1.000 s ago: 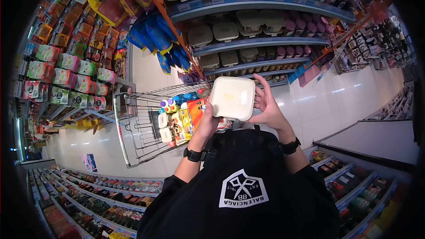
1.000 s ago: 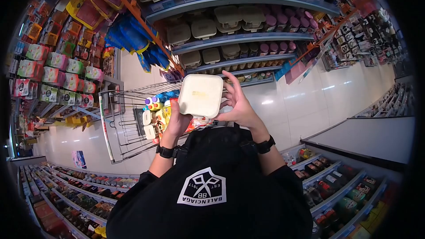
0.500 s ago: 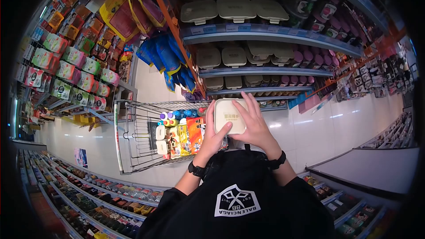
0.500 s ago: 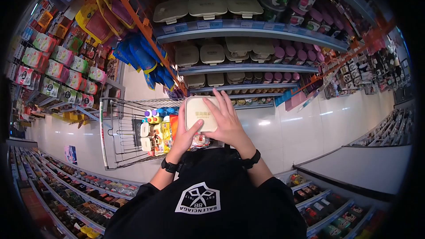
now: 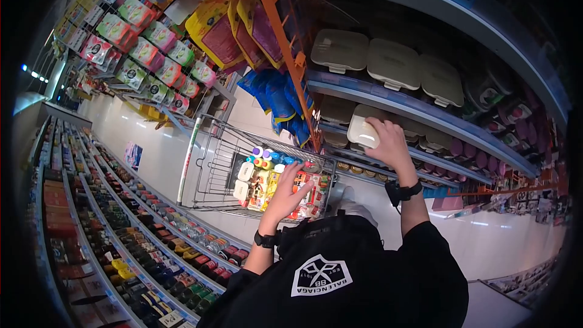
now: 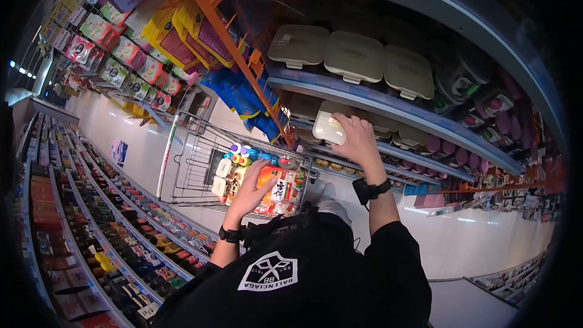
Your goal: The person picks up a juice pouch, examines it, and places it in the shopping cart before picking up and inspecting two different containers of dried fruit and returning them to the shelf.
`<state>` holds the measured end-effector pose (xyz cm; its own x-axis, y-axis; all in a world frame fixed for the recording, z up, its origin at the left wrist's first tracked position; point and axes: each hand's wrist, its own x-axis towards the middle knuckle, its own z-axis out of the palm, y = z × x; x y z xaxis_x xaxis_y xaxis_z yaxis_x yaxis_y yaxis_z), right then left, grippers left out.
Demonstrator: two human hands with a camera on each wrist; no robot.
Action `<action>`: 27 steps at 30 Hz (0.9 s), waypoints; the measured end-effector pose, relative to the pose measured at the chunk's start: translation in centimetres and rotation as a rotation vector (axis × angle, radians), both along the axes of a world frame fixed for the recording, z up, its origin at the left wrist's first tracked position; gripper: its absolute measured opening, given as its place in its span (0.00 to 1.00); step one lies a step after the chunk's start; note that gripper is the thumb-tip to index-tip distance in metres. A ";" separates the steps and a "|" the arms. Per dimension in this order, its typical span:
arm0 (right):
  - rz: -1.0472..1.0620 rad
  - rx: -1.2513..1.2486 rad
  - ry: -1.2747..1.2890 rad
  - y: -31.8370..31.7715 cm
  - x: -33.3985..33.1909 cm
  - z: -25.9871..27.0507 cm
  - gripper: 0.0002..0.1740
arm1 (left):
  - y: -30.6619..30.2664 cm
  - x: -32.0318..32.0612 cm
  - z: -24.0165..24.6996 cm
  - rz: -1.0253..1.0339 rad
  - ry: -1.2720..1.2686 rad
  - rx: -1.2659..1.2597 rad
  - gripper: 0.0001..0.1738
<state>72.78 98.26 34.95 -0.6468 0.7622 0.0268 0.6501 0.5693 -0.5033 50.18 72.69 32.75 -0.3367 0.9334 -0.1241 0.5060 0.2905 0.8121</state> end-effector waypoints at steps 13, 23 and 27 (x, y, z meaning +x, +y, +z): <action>0.018 -0.438 -0.234 7.2 -1.2 -3.7 0.52 | -6.1 -1.9 -1.3 0.406 -0.106 -0.128 0.37; -0.045 -0.054 -0.219 5.5 -1.7 -5.4 0.43 | -10.2 -1.5 -2.9 0.629 -0.128 -0.161 0.41; -0.206 0.049 -0.336 3.9 -3.2 -5.5 0.37 | -12.4 -2.1 -4.5 0.721 -0.262 -0.142 0.41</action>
<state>69.62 102.18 29.47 -0.4592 0.8801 -0.1206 0.8772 0.4278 -0.2179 48.06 60.24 28.20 -0.7977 0.4643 -0.3848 -0.0503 0.5847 0.8097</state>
